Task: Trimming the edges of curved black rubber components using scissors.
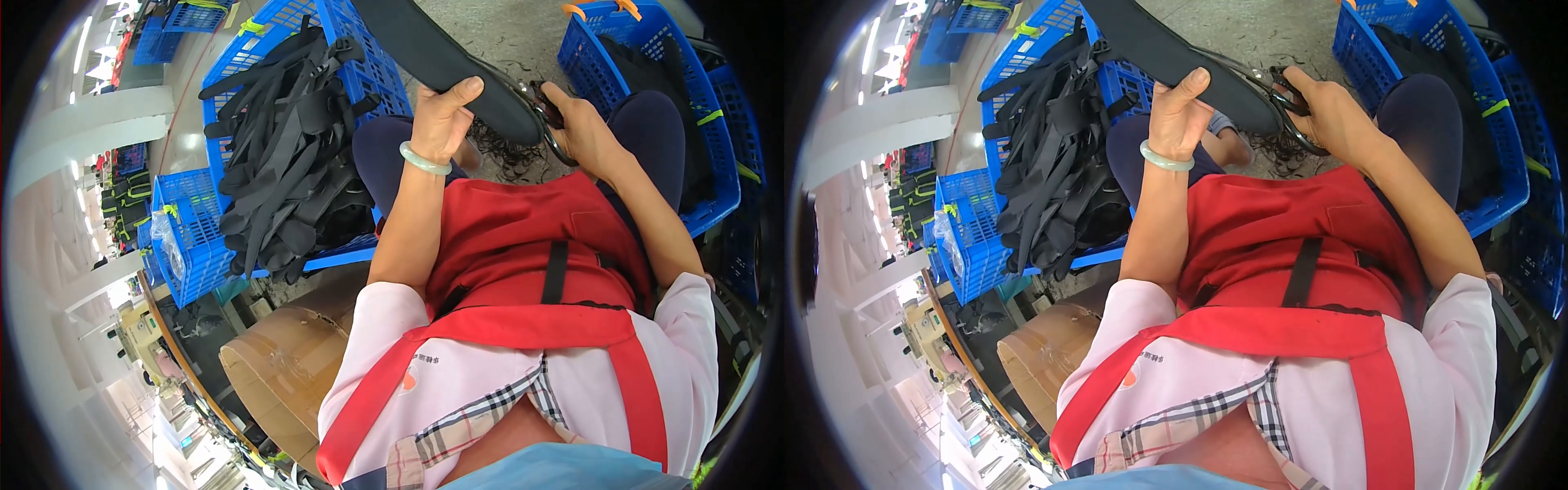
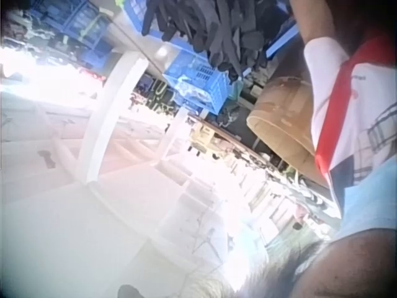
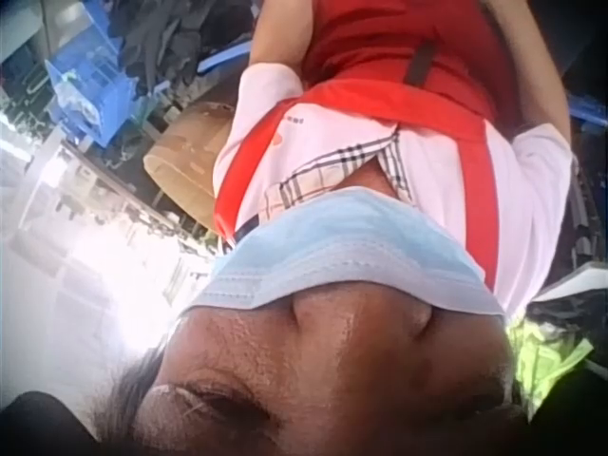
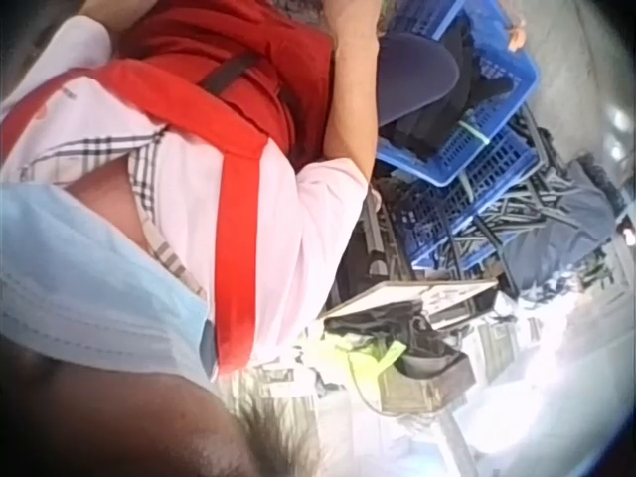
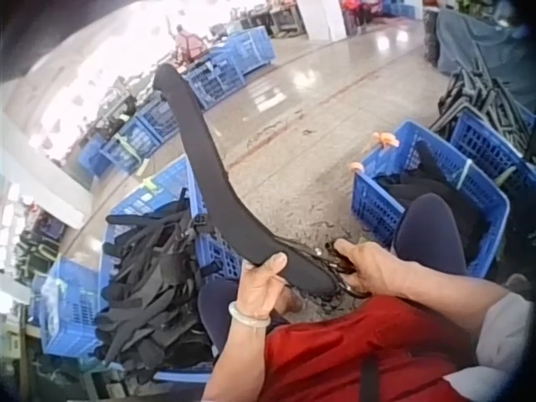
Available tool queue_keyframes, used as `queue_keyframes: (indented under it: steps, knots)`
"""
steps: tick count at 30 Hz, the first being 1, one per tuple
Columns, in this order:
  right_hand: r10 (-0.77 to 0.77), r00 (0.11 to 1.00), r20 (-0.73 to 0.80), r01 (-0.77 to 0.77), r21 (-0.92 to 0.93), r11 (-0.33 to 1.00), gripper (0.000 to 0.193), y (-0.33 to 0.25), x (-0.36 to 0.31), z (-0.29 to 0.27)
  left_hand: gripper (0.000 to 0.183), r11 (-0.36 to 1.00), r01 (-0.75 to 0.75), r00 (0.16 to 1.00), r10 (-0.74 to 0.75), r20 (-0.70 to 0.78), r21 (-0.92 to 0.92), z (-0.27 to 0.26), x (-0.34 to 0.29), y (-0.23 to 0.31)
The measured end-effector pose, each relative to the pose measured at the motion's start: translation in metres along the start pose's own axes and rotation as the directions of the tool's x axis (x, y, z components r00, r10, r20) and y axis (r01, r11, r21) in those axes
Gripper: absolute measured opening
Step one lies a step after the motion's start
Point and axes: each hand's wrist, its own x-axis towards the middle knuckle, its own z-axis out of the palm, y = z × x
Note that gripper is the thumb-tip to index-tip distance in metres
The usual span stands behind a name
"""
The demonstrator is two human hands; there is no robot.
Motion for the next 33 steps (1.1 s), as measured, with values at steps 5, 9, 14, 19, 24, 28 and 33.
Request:
queue_keyframes:
  steps: [5,9,14,19,24,28,33]
  knots:
    - [0.089,0.996,0.024,-0.088,-0.045,0.995,0.031,-0.005,-0.002,-0.005,0.019,0.991,0.039,0.991,-0.055,-0.124,-0.125,0.004,0.006,0.017]
    - [0.034,0.999,-0.03,-0.035,-0.031,0.999,0.033,0.004,-0.004,0.01,0.019,0.999,0.008,0.993,-0.011,-0.115,-0.034,0.005,0.004,0.009]
    - [0.009,0.999,-0.036,-0.011,-0.065,0.998,0.035,0.0,0.001,0.012,0.021,1.0,0.006,0.995,-0.009,-0.1,-0.024,0.003,0.003,0.006]
    - [0.001,0.999,-0.049,-0.004,-0.065,0.998,0.034,-0.001,0.004,0.009,0.021,0.999,0.021,0.994,-0.024,-0.108,-0.03,0.006,0.002,0.004]
    - [0.015,0.999,-0.043,-0.016,-0.018,1.0,0.029,-0.003,0.003,0.005,0.018,1.0,-0.009,0.997,0.007,-0.081,-0.026,0.004,0.002,0.001]
    - [0.128,0.992,-0.018,-0.129,-0.07,0.989,0.029,-0.011,0.004,0.004,0.024,0.982,0.117,0.993,-0.115,0.024,-0.149,-0.014,0.009,0.021]
    - [0.079,0.993,-0.085,-0.085,-0.066,0.994,0.03,0.012,-0.002,0.016,0.018,0.998,0.052,0.992,-0.054,-0.115,-0.021,0.002,0.015,0.011]
